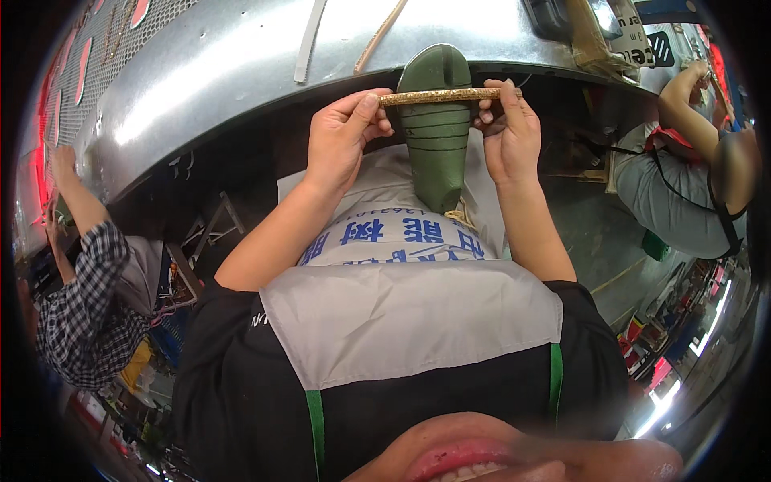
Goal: The person assembles sandals by wrapping decorative straps around a shoe last, spreading adhesive onto soles with a stick, and pressing the soles onto the bottom of the last.
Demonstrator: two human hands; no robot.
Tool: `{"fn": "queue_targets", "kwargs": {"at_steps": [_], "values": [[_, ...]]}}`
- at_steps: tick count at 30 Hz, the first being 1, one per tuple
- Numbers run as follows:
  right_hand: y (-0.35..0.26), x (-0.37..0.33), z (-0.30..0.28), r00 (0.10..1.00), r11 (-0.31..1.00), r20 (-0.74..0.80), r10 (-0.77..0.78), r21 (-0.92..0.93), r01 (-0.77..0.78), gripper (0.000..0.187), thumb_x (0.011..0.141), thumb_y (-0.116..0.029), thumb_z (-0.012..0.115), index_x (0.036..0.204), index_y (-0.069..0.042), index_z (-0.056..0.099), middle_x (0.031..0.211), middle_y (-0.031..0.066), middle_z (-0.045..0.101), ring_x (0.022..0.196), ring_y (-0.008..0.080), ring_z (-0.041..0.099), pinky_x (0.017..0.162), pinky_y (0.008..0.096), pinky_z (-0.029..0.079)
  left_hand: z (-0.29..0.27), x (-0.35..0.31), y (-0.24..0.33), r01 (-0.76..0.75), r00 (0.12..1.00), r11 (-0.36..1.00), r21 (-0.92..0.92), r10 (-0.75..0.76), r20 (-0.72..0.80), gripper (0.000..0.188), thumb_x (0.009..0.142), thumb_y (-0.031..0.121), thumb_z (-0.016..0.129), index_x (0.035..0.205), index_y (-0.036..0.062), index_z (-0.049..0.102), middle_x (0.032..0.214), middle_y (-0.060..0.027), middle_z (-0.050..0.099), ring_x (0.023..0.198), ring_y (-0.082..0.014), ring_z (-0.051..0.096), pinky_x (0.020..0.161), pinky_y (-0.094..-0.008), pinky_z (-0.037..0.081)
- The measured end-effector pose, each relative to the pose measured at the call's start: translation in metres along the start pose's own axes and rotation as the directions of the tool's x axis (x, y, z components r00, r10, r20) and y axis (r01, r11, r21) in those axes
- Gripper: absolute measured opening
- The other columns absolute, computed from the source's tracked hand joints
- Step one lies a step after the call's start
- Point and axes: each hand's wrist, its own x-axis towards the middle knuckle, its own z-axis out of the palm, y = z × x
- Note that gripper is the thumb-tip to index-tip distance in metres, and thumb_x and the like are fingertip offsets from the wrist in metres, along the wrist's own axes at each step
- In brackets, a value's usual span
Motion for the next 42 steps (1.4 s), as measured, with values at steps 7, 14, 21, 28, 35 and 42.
{"fn": "queue_targets", "kwargs": {"at_steps": [7,14,21,28,35,42], "values": [[0.007,0.005,-0.008,1.000,0.999,0.014,-0.020,-0.032,0.021,0.029,0.097,-0.028,0.054,0.098,-0.001,0.065,0.081,0.0033,0.062,0.070,0.0107,0.053,0.065,0.0244,0.043,-0.004,0.003,-0.003,-0.053,0.999,0.995,0.084,0.052,0.010,0.027,0.095,0.020,0.059,0.107,-0.0032,0.066,0.091,-0.0079,0.066,0.079,-0.0135,0.062,0.076,-0.0270,0.054],[0.007,0.003,-0.006,0.997,0.995,-0.019,-0.077,-0.058,0.076,0.030,0.098,-0.029,0.053,0.096,-0.003,0.067,0.085,0.0028,0.064,0.076,0.0108,0.056,0.071,0.0270,0.045,-0.003,0.005,-0.007,-0.083,0.997,0.988,0.129,0.083,0.005,0.028,0.095,0.022,0.059,0.107,-0.0022,0.066,0.096,-0.0092,0.068,0.085,-0.0141,0.064,0.079,-0.0277,0.054],[0.013,0.011,0.000,0.998,0.997,-0.046,-0.030,-0.074,0.027,0.032,0.099,-0.031,0.051,0.104,-0.003,0.065,0.093,0.0041,0.065,0.083,0.0115,0.059,0.075,0.0264,0.047,-0.004,0.022,-0.016,0.027,0.997,0.999,0.038,-0.030,0.066,0.027,0.097,0.021,0.055,0.107,-0.0026,0.064,0.099,-0.0100,0.066,0.091,-0.0161,0.063,0.083,-0.0295,0.052],[0.011,0.029,0.022,0.959,0.954,0.097,0.268,0.110,-0.277,0.034,0.099,-0.029,0.048,0.108,0.002,0.061,0.096,0.0095,0.066,0.082,0.0164,0.066,0.075,0.0272,0.055,0.002,0.023,0.017,0.095,0.932,0.995,-0.015,-0.084,0.353,0.036,0.092,0.029,0.062,0.112,-0.0005,0.060,0.106,-0.0078,0.063,0.097,-0.0151,0.059,0.087,-0.0299,0.050],[0.009,0.046,0.064,0.854,0.994,0.510,0.098,-0.086,-0.063,0.027,0.098,-0.016,0.046,0.113,0.002,0.059,0.101,0.0096,0.066,0.087,0.0145,0.066,0.078,0.0283,0.056,0.017,0.037,0.045,-0.206,0.856,0.975,0.079,0.141,0.498,0.089,0.078,0.037,0.076,0.144,0.0027,0.028,0.132,-0.0131,0.049,0.116,-0.0208,0.053,0.098,-0.0358,0.046],[0.002,0.010,0.091,0.950,0.950,0.263,0.168,0.215,-0.227,0.024,0.095,-0.025,0.058,0.102,-0.002,0.063,0.087,0.0057,0.066,0.072,0.0141,0.064,0.067,0.0268,0.054,0.006,0.048,0.102,-0.405,0.842,0.874,0.270,0.241,0.482,0.060,0.087,0.020,0.069,0.134,-0.0047,0.043,0.114,-0.0163,0.062,0.103,-0.0197,0.061,0.093,-0.0320,0.048]]}}
